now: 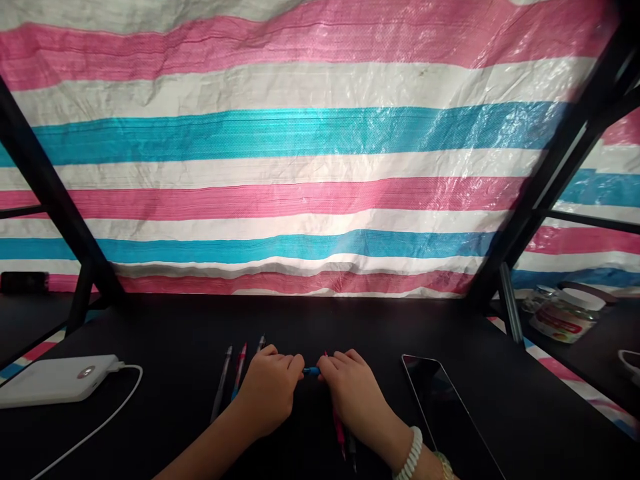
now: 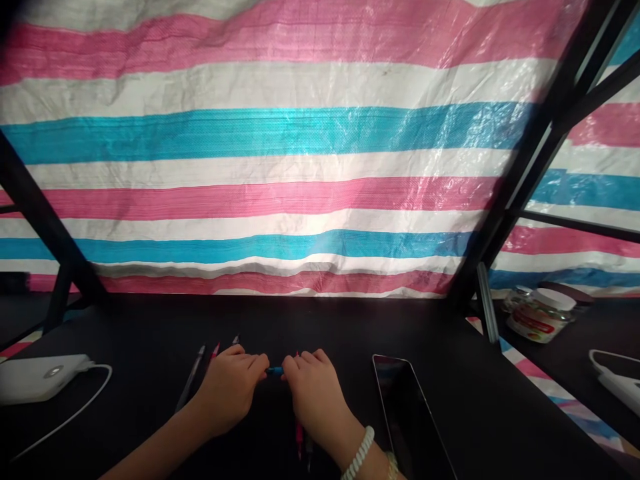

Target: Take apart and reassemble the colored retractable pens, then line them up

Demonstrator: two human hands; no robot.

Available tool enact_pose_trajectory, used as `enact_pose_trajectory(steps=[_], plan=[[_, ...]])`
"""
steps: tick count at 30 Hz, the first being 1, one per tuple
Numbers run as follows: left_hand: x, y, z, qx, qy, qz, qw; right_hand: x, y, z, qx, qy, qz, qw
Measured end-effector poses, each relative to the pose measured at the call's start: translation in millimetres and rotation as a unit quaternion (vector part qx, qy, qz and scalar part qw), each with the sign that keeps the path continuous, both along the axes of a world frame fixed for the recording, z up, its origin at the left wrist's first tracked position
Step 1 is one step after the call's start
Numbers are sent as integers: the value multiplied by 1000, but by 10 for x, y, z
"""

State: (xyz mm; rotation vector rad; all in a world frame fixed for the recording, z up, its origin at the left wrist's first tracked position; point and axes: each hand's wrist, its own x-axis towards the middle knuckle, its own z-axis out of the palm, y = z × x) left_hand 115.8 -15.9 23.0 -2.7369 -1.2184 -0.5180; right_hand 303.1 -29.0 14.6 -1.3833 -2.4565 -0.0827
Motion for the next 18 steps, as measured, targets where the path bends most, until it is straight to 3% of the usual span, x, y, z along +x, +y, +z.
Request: enact_pose_trajectory(steps=[8, 15, 18], plan=[[14, -83, 63, -92, 16, 66, 994, -12, -31, 34, 30, -30, 16, 999], [-10, -80, 89, -170, -50, 95, 980, 2, -43, 52, 96, -33, 35, 994], [-44, -51, 97, -144, -52, 94, 984, 11, -11, 20, 116, 14, 39, 992]])
